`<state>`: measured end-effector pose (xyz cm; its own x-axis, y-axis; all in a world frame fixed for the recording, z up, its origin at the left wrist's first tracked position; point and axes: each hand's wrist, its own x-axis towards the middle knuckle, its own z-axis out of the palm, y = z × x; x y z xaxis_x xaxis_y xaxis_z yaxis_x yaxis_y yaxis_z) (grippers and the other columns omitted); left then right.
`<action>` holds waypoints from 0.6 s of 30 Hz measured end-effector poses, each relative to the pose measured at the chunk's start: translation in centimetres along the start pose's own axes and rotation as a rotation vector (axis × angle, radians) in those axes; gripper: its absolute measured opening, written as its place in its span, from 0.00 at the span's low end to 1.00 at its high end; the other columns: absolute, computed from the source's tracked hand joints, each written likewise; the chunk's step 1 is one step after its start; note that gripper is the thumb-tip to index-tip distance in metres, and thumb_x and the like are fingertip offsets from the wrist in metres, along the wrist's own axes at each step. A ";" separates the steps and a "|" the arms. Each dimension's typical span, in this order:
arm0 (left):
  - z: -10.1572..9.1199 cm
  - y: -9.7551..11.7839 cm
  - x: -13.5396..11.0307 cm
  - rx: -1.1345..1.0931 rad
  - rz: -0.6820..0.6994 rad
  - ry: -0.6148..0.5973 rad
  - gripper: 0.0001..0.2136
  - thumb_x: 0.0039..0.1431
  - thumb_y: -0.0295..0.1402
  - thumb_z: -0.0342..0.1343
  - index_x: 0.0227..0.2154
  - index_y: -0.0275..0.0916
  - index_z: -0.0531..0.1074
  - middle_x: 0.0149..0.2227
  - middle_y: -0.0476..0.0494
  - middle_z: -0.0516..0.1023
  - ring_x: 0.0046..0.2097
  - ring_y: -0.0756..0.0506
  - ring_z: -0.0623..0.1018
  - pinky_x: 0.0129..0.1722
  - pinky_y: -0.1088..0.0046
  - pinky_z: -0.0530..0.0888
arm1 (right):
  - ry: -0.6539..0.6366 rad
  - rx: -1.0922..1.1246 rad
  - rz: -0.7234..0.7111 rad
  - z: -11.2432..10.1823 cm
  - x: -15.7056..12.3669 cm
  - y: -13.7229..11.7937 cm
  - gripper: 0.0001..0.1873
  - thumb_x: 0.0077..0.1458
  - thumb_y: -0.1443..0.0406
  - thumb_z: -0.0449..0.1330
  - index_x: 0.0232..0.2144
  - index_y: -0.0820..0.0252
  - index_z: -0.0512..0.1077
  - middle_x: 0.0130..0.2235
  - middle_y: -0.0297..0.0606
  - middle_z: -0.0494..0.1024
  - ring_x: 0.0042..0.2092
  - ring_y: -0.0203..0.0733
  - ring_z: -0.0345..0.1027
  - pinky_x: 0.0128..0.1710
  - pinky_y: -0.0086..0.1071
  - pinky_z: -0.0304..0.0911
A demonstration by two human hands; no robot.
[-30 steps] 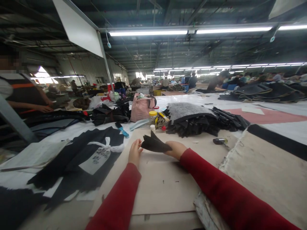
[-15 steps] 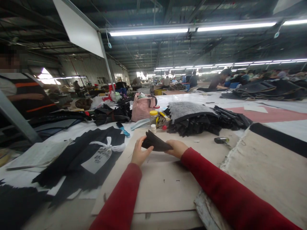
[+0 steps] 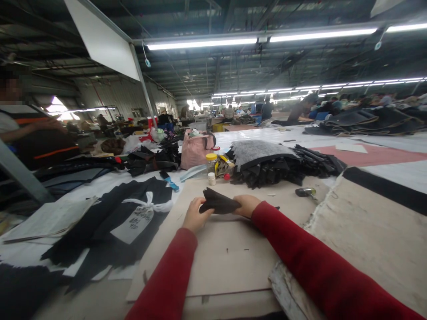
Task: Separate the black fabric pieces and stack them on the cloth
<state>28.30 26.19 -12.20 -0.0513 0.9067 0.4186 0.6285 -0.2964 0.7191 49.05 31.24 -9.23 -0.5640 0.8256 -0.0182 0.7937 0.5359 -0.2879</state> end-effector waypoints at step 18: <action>0.3 0.0 -0.4 -0.036 -0.093 -0.199 0.08 0.45 0.32 0.51 0.32 0.40 0.67 0.29 0.51 0.71 0.34 0.48 0.71 0.36 0.73 0.66 | 0.093 0.084 0.246 -1.9 2.0 -0.2 0.15 0.49 0.60 0.50 0.33 0.62 0.72 0.36 0.43 0.73 0.38 0.42 0.65 0.34 0.29 0.56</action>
<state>28.57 25.95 -12.57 0.0485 0.9709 0.2344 0.6002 -0.2159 0.7702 48.14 33.10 -7.42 -0.3298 0.9440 -0.0106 0.8806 0.3036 -0.3638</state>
